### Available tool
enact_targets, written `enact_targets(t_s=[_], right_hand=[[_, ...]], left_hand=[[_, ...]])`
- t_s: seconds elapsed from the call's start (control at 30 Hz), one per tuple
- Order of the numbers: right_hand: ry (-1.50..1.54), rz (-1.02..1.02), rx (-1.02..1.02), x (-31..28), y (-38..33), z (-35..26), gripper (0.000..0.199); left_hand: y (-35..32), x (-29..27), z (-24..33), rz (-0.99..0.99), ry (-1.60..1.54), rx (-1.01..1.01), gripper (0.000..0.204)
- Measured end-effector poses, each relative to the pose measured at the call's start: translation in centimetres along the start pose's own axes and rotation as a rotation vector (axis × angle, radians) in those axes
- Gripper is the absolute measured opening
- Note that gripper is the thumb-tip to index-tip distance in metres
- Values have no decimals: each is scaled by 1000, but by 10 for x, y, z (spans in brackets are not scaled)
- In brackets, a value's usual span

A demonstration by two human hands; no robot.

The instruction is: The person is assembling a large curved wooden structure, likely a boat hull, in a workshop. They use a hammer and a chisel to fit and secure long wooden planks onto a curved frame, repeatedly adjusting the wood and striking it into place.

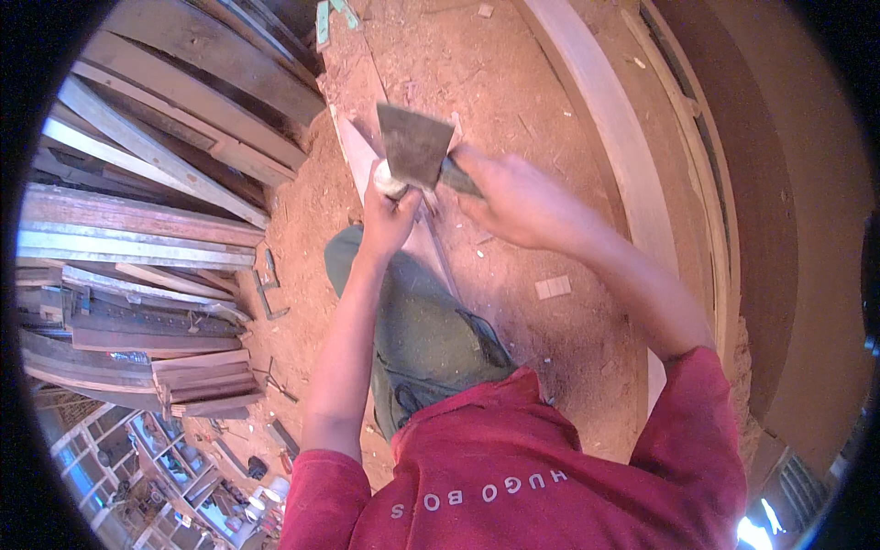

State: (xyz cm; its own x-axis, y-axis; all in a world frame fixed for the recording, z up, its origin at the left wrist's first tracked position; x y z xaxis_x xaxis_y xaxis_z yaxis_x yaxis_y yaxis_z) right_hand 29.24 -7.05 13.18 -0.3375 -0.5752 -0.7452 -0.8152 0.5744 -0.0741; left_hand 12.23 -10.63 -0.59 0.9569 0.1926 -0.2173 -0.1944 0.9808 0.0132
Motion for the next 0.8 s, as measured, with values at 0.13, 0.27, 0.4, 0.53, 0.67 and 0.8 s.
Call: enact_targets(t_s=[0.13, 0.27, 0.4, 0.53, 0.67, 0.8], right_hand=[[88, 366, -245, -30, -7, -20, 42], [164, 746, -424, -48, -18, -37, 43], [-71, 137, -73, 6, 2, -15, 42], [-20, 7, 41, -3, -5, -4, 43], [32, 711, -490, -73, -19, -54, 40], [28, 711, -378, -63, -10, -49, 35]], left_hand=[[-1, 3, -14, 5, -11, -106, 31], [-3, 2, -14, 35, 10, -64, 28], [-6, 1, -5, 38, 6, -19, 26], [-9, 2, -2, 39, 21, -39, 25], [-12, 1, -3, 61, 99, -10, 26], [-12, 2, -5, 35, 83, -19, 30]])
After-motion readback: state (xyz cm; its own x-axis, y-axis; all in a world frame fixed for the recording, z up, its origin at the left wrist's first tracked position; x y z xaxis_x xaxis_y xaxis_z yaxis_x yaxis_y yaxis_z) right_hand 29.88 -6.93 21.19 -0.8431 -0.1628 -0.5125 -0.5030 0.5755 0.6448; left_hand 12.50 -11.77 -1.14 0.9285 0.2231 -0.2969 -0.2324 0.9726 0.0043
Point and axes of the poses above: each hand's wrist, its own y-axis towards the middle knuckle, its own x-axis out of the palm, z = x × y, the point moved 6 cm from there along y, towards the middle knuckle, and after that the axes turned 13 degrees about -x, right-handed, at the moved point
